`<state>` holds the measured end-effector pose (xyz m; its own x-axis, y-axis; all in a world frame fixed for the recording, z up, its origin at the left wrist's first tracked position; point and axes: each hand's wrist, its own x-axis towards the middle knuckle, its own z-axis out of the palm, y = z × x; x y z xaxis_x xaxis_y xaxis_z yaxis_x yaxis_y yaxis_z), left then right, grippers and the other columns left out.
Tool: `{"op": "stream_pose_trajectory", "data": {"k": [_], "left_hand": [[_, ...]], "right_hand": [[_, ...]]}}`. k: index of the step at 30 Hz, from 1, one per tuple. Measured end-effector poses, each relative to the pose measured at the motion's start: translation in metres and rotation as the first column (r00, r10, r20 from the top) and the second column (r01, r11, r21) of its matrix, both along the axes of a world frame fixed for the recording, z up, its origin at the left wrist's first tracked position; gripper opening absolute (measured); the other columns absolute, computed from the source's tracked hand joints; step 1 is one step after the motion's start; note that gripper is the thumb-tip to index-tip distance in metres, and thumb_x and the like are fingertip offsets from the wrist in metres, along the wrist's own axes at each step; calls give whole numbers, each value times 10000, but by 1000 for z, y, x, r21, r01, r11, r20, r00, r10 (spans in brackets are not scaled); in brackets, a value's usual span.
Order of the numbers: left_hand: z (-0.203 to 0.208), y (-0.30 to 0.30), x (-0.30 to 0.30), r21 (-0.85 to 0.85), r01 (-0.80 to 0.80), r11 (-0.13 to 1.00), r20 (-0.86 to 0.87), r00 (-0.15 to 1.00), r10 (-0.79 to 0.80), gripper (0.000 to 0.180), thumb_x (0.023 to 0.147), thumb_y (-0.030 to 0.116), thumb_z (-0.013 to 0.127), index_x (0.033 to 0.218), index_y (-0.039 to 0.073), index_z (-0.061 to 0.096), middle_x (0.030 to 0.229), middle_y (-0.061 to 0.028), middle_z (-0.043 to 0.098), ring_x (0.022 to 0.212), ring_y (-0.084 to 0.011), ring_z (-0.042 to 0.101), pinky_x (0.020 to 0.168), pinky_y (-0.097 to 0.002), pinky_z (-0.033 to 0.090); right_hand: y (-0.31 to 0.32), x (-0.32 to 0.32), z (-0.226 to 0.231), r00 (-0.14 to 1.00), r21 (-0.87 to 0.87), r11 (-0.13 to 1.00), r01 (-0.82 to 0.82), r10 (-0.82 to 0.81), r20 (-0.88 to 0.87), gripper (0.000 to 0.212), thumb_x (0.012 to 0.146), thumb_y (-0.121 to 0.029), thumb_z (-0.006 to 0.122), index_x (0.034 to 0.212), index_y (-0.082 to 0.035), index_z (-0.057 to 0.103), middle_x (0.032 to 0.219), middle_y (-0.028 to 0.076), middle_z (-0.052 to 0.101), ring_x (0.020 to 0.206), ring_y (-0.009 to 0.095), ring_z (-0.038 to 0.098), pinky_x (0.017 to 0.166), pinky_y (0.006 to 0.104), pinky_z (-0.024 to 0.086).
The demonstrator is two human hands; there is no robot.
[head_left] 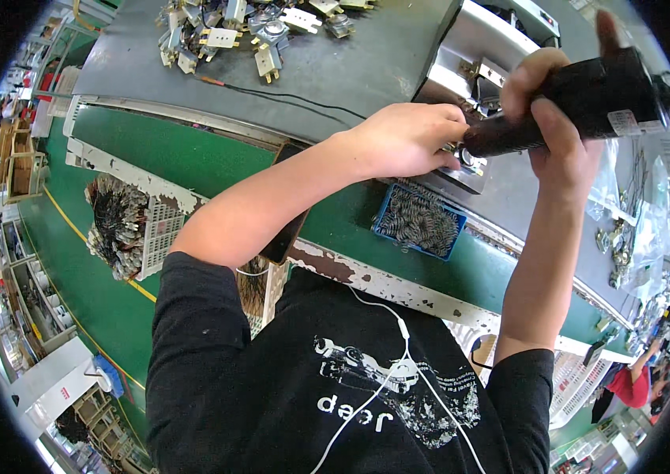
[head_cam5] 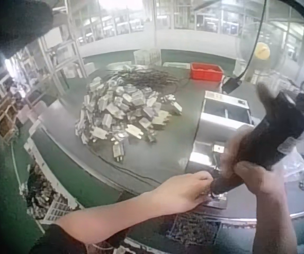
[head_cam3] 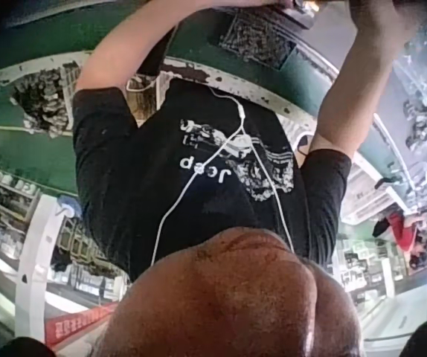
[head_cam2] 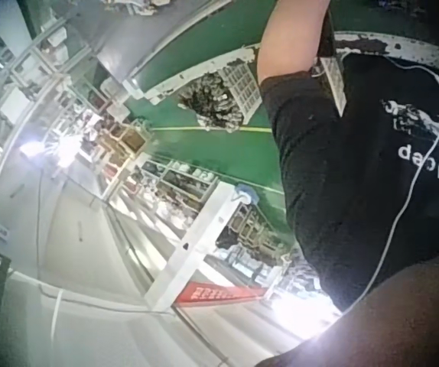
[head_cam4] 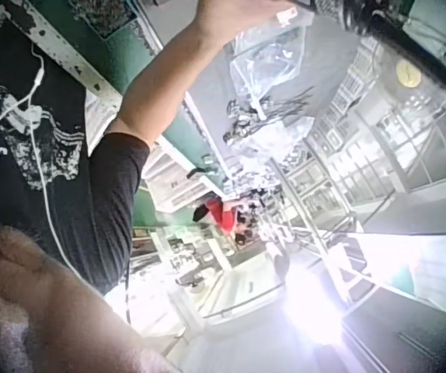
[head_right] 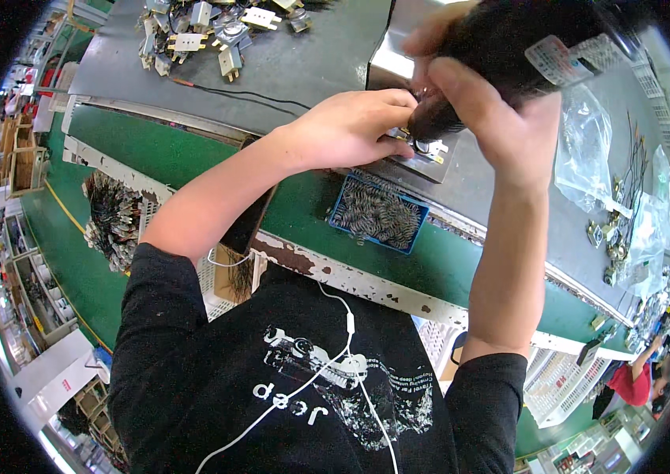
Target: Assembling small electronic components using an electric screwdriver on a production line.
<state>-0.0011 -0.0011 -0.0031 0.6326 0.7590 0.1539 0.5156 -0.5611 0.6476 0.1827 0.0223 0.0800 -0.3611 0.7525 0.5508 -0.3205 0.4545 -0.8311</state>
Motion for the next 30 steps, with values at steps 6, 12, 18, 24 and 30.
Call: {"op": "stream_pose_trajectory", "data": {"k": [6, 12, 18, 24, 30], "left_hand": [[1, 2, 0, -23, 27, 999, 16, 999, -27, 310, 856, 279, 710, 1096, 87, 667, 1141, -61, 624, 1054, -296, 629, 896, -413, 517], [15, -1, 5, -78, -20, 997, -144, 990, 8, 299, 876, 303, 693, 1075, 82, 668, 1148, -78, 628, 1052, -297, 634, 894, -413, 523], [15, -1, 4, 29, 12, 1000, -118, 993, -8, 347, 878, 309, 691, 1080, 30, 652, 1123, -105, 628, 1029, -310, 640, 878, -424, 530], [11, -7, 6, 38, -36, 999, -102, 994, 40, 308, 873, 299, 695, 1042, 47, 642, 1075, -105, 627, 970, -316, 652, 827, -426, 539], [25, -2, -10, 171, -108, 979, 64, 993, 98, 311, 866, 209, 721, 1167, 155, 667, 988, -80, 656, 837, -259, 669, 737, -367, 537]], "right_hand": [[27, -4, -2, 931, 97, 927, -364, 358, 72, 965, 819, -172, 701, 1593, -138, 125, 902, 78, 577, 968, 319, 609, 901, 453, 491], [-19, -17, 0, 984, 11, 986, 164, -164, 66, 751, 857, 51, 584, 1515, -19, 230, 987, 170, 623, 728, 213, 638, 646, 294, 529], [-18, -12, 4, 985, -68, 989, 131, -122, 124, 969, 833, 102, 593, 1568, -76, -13, 948, 167, 617, 667, 183, 599, 614, 285, 510], [-33, -17, 10, 962, 105, 963, 248, -258, 86, 971, 827, 123, 573, 1573, -91, -11, 979, 206, 639, 648, 187, 605, 609, 308, 531], [-15, 8, 38, 831, 97, 837, 539, -509, -223, 247, 931, -48, 622, 1135, 90, 607, 920, 220, 679, 695, 227, 662, 696, 319, 558]]}}
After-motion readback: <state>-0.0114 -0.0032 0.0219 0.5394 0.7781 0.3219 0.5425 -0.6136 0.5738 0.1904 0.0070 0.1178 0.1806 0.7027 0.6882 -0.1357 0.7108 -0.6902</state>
